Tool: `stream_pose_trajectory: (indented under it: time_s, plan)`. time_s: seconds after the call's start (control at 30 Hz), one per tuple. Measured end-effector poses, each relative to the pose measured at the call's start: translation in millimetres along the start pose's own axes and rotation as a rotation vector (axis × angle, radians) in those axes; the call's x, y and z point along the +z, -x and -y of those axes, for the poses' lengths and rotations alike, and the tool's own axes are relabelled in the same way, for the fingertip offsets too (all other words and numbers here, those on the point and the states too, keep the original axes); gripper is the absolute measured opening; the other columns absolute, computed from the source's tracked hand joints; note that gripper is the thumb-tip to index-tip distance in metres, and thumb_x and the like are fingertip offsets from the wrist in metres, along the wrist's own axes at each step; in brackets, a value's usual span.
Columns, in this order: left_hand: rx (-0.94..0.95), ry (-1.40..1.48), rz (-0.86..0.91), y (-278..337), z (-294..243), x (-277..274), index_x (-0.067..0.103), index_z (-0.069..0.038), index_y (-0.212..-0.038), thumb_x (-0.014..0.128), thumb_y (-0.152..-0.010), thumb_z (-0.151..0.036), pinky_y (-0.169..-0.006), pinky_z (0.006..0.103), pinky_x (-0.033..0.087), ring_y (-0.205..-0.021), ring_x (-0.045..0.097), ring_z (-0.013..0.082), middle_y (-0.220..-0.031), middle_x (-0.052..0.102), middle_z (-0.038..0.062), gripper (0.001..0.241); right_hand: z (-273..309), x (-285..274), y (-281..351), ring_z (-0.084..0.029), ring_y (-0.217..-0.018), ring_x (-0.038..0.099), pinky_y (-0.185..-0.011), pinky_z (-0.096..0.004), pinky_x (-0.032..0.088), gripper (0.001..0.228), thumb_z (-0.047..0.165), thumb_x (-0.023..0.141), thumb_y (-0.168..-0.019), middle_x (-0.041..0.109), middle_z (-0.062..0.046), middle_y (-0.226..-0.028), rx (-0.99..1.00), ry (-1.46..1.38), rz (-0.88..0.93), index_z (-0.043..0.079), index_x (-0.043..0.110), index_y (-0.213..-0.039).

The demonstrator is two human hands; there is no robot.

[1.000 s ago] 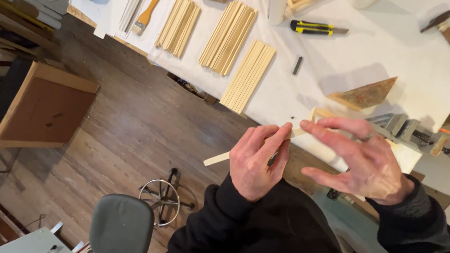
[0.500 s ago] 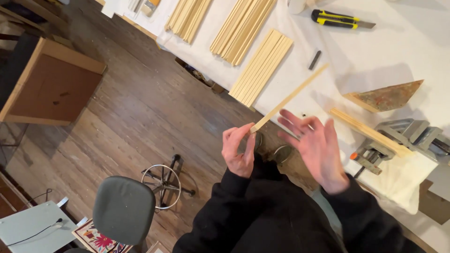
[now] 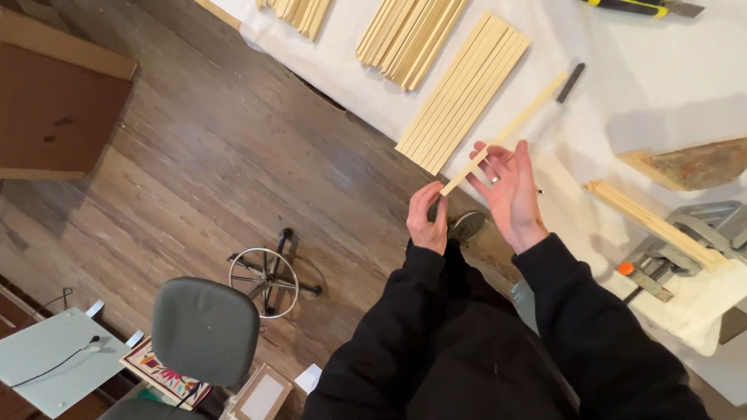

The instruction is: The person clamps mitred wood frame pieces in a corner vise, tightens the clamp, hammers the joint, trims a piece with a utility knife, applies wood glue from a bottle to a frame corner, and presses the glued pieces together in the clamp.

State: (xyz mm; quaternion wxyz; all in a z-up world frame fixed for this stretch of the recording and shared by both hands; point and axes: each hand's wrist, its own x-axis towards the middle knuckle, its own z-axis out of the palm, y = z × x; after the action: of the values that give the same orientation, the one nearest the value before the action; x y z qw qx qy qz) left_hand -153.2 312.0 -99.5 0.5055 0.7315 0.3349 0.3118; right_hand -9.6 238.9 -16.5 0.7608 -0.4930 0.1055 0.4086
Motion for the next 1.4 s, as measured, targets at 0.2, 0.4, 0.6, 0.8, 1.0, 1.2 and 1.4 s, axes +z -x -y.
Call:
stream_pose_trajectory:
  time_s: [0.2, 0.4, 0.6, 0.8, 1.0, 1.2, 1.4]
  plan:
    - [-0.106, 0.011, -0.050, -11, 15, 16, 0.068, -0.002, -0.113, 0.075, -0.093, 0.002, -0.087, 0.0314, 0.061, -0.100, 0.072, 0.0220, -0.115, 0.066, 0.011, 0.022, -11, 2, -26, -0.028, -0.142, 0.048, -0.120, -0.051, 0.042, 0.056, 0.060, 0.045, -0.103, 0.050, -0.014, -0.148, -0.031, 0.038, -0.012, 0.007, 0.051, -0.119]
    - [-0.244, 0.122, -0.066, -7, 26, 19, 0.065, -0.001, -0.106, 0.076, -0.092, 0.003, -0.087, 0.0319, 0.063, -0.096, 0.073, 0.0195, -0.106, 0.069, 0.010, 0.018, -10, 15, -29, -0.029, -0.141, 0.048, -0.115, -0.050, 0.045, 0.060, 0.058, 0.044, -0.103, 0.048, -0.015, -0.146, -0.023, 0.107, -0.049, 0.004, 0.049, -0.129]
    - [-0.264, 0.116, -0.050, -14, 30, 22, 0.064, 0.000, -0.103, 0.076, -0.090, 0.003, -0.084, 0.0317, 0.064, -0.096, 0.073, 0.0199, -0.108, 0.069, 0.011, 0.018, -18, 12, -31, -0.029, -0.144, 0.047, -0.115, -0.050, 0.047, 0.060, 0.054, 0.044, -0.105, 0.050, -0.017, -0.146, -0.071, 0.139, -0.101, 0.002, 0.047, -0.136]
    - [-0.282, 0.095, -0.050, -14, 38, 26, 0.063, 0.000, -0.102, 0.077, -0.089, 0.001, -0.081, 0.0319, 0.064, -0.094, 0.072, 0.0202, -0.108, 0.068, 0.011, 0.019, -9, 21, -29, -0.028, -0.147, 0.043, -0.115, -0.049, 0.046, 0.063, 0.053, 0.042, -0.105, 0.044, -0.016, -0.152, -0.094, 0.228, -0.154, 0.002, 0.043, -0.141]
    - [-0.363, 0.077, -0.016, -13, 49, 26, 0.058, -0.001, -0.098, 0.080, -0.089, -0.004, -0.075, 0.0311, 0.061, -0.086, 0.071, 0.0176, -0.097, 0.065, 0.009, 0.024, -6, 17, -27, -0.027, -0.146, 0.044, -0.116, -0.047, 0.044, 0.057, 0.048, 0.046, -0.105, 0.047, -0.013, -0.154, -0.099, 0.154, -0.116, 0.004, 0.046, -0.141]
    - [-0.571, 0.719, 0.076, 16, 88, -9, 0.053, 0.003, -0.114, 0.079, -0.103, -0.020, -0.069, 0.0371, 0.051, -0.077, 0.059, 0.0256, -0.095, 0.062, 0.016, 0.037, 22, 4, 30, -0.021, -0.130, 0.056, -0.108, -0.037, 0.048, 0.065, 0.009, 0.073, -0.084, 0.058, -0.010, -0.141, -0.078, 0.415, -0.028, 0.006, 0.048, -0.144]
    - [-0.570, 1.229, 0.814, -89, -194, -10, 0.019, 0.000, -0.166, 0.038, -0.085, -0.092, -0.136, 0.0514, 0.017, -0.161, 0.027, 0.0398, -0.168, 0.028, 0.031, 0.124, -43, -25, 99, -0.020, -0.098, 0.062, -0.083, -0.036, 0.052, 0.039, -0.001, 0.074, -0.098, 0.064, -0.011, -0.114, 0.083, -0.184, -0.074, -0.004, 0.058, -0.134]
